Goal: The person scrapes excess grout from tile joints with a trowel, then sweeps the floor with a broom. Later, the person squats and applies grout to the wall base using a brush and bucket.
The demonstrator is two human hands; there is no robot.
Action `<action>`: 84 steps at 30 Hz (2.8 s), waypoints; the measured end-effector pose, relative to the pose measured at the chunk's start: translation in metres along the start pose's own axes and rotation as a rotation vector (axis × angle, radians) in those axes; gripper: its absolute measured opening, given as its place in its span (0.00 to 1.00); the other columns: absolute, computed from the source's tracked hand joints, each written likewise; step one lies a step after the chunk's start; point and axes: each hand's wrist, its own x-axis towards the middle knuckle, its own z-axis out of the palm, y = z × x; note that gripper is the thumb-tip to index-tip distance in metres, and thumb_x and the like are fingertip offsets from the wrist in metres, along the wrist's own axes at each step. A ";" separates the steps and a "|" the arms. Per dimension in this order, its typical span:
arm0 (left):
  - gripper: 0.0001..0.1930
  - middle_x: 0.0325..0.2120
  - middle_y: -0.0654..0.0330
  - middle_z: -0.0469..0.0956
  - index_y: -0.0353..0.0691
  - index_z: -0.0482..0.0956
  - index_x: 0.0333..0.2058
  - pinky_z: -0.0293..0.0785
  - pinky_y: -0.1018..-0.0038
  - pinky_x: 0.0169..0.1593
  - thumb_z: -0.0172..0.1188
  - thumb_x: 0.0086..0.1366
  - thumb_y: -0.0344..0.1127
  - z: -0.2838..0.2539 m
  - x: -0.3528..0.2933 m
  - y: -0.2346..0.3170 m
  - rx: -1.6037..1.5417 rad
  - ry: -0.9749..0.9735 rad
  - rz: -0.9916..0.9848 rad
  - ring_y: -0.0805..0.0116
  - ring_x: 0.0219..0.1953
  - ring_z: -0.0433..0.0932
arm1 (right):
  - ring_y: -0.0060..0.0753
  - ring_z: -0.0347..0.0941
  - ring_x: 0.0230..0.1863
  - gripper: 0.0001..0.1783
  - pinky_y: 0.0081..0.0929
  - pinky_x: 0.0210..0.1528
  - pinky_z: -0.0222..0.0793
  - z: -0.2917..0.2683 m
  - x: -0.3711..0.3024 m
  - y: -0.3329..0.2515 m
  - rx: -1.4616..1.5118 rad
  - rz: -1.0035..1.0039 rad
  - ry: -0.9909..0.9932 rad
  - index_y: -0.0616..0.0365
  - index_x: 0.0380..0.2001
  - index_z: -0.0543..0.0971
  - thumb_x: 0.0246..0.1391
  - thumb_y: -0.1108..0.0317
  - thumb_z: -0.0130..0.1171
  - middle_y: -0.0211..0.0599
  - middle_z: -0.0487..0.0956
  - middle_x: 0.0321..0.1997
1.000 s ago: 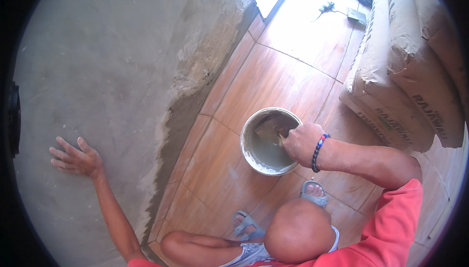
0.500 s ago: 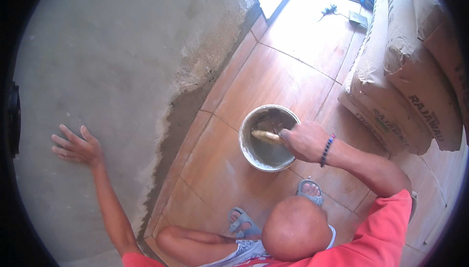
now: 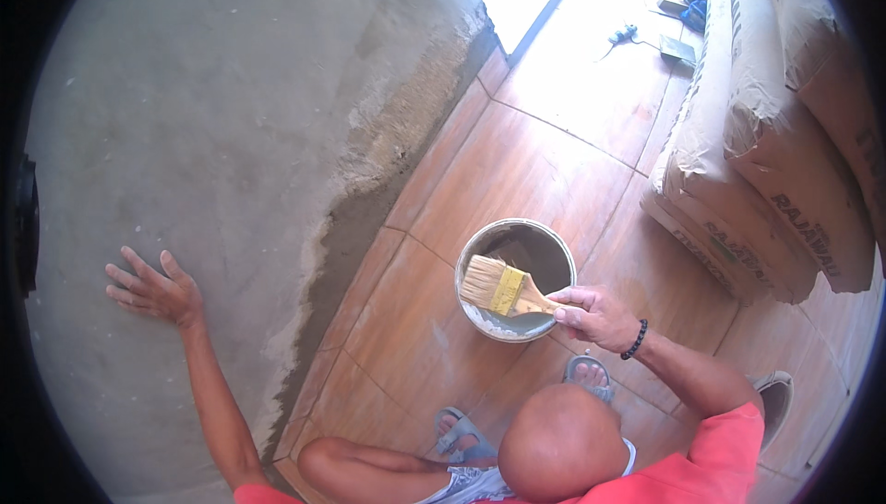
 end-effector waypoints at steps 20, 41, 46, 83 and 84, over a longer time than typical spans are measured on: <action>0.32 0.65 0.51 0.44 0.48 0.55 0.63 0.47 0.45 0.62 0.38 0.66 0.58 0.004 -0.004 0.004 0.074 -0.005 0.004 0.39 0.65 0.41 | 0.25 0.71 0.22 0.27 0.25 0.22 0.71 0.026 0.334 -0.169 -0.448 -0.774 0.956 0.63 0.56 0.67 0.50 0.72 0.47 0.46 0.78 0.33; 0.31 0.65 0.50 0.47 0.47 0.56 0.63 0.47 0.47 0.62 0.38 0.67 0.58 0.004 -0.003 -0.005 0.074 0.017 0.040 0.39 0.64 0.45 | 0.34 0.75 0.31 0.24 0.29 0.30 0.72 0.013 0.285 -0.081 -0.714 -0.749 0.596 0.63 0.54 0.70 0.51 0.73 0.47 0.52 0.77 0.38; 0.31 0.65 0.51 0.46 0.48 0.56 0.63 0.46 0.47 0.62 0.37 0.67 0.58 0.007 -0.003 -0.004 0.091 0.015 0.035 0.39 0.65 0.44 | 0.18 0.67 0.21 0.25 0.19 0.19 0.63 -0.048 0.273 -0.148 -0.401 -0.592 0.885 0.62 0.55 0.70 0.52 0.70 0.52 0.40 0.79 0.31; 0.31 0.65 0.51 0.45 0.50 0.55 0.63 0.42 0.46 0.64 0.41 0.65 0.56 0.006 -0.003 0.007 0.027 -0.028 -0.032 0.40 0.66 0.40 | 0.36 0.67 0.27 0.21 0.32 0.28 0.61 -0.077 0.353 -0.171 -0.670 -0.649 0.945 0.63 0.48 0.72 0.50 0.68 0.50 0.43 0.72 0.27; 0.31 0.65 0.51 0.45 0.50 0.55 0.63 0.42 0.46 0.64 0.42 0.65 0.55 0.006 -0.002 0.009 0.016 -0.028 -0.040 0.40 0.66 0.40 | 0.56 0.72 0.41 0.19 0.45 0.45 0.69 -0.061 0.368 -0.149 -0.837 -0.735 0.987 0.65 0.44 0.73 0.47 0.70 0.50 0.60 0.75 0.38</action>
